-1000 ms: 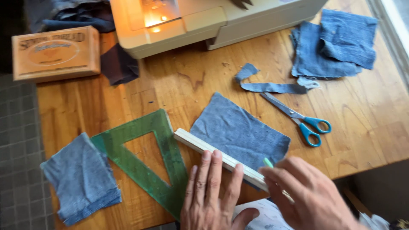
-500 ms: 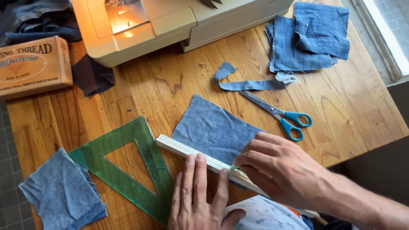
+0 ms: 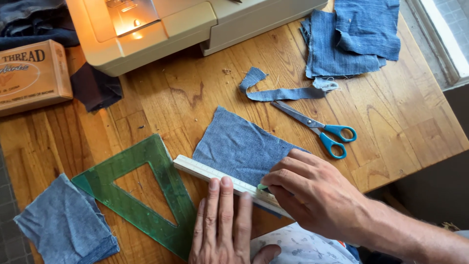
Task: The person measures and marks a piece of denim fabric using a ruler and chalk, then cuts the fabric with scissors. The process is repeated for multiple pieces of fabric, with the person using a set square to ensure straight edges and precise cuts.
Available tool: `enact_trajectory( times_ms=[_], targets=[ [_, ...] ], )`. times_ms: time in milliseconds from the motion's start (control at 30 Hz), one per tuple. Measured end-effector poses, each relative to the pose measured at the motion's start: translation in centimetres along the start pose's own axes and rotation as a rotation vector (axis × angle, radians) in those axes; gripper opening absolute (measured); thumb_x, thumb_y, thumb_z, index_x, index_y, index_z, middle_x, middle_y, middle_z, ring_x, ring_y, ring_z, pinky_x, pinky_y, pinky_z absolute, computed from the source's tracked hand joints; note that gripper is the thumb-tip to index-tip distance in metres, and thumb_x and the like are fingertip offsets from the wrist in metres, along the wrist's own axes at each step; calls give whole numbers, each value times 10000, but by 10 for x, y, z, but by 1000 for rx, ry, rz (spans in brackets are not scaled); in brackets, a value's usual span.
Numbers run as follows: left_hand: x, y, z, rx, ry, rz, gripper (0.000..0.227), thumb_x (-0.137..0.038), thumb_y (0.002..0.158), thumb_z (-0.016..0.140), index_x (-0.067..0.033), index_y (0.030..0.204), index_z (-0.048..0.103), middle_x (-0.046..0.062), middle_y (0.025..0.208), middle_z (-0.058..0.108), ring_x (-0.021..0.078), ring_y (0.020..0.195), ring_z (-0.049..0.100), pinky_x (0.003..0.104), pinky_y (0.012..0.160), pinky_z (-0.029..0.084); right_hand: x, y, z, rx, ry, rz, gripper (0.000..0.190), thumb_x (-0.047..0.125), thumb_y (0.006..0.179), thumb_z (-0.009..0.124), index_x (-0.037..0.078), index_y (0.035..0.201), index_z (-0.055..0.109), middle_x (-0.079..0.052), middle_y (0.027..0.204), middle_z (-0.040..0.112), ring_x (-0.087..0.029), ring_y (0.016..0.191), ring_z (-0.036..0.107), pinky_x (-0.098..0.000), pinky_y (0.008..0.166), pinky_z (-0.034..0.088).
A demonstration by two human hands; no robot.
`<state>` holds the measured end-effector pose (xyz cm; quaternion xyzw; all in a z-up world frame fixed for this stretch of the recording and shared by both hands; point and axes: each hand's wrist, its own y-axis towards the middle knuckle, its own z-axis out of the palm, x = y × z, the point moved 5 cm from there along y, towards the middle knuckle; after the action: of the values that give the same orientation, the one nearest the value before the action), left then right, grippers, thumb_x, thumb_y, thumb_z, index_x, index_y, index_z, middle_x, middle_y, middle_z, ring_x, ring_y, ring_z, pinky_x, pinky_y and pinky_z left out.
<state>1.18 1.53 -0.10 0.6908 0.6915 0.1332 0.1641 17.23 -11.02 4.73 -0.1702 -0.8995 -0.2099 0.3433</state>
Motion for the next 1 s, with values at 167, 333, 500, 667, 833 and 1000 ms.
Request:
enact_trajectory(
  times_ms=[167,333,500,667,833,1000],
  targets=[
    [0,3,1,-57,30,-10,918,-727,1195,110,-60,1554,628,258,1609,711,443,1505,715,503,1164,598,-1,0,1,-13,14,-10,170,141,1166,579,57,1198,723,-96,1070,785,-312,837,660,-430,755,570],
    [-3,2,2,-56,39,-23,912,-721,1199,121,-50,1556,624,261,1609,711,446,1506,714,508,1172,594,0,1,3,-31,26,-6,170,142,1167,600,49,1208,736,-102,1101,791,-300,862,665,-414,791,586],
    [-3,1,4,-55,61,-25,904,-705,1207,106,-46,1564,611,261,1607,716,447,1500,721,504,1174,593,2,3,8,-36,37,-26,194,147,1174,589,44,1217,748,-108,1101,780,-301,870,665,-417,786,572],
    [-2,0,4,-50,55,-18,896,-689,1217,91,-48,1596,590,259,1624,702,443,1520,704,500,1198,586,8,0,11,-46,-50,-39,190,121,1167,583,20,1220,735,-127,1108,780,-295,841,651,-421,765,562],
    [-1,0,5,-69,53,-8,871,-667,1229,101,-50,1591,596,268,1606,713,449,1503,717,496,1187,591,17,-9,13,-69,-183,-70,175,116,1154,638,12,1249,742,-120,1099,743,-288,820,621,-412,729,541],
    [0,0,6,-58,56,1,894,-683,1225,93,-38,1598,587,267,1613,706,454,1513,705,500,1195,584,15,-6,7,-131,-255,-43,184,73,1123,678,-17,1247,779,-158,1100,768,-288,864,685,-420,787,570]
  ],
)
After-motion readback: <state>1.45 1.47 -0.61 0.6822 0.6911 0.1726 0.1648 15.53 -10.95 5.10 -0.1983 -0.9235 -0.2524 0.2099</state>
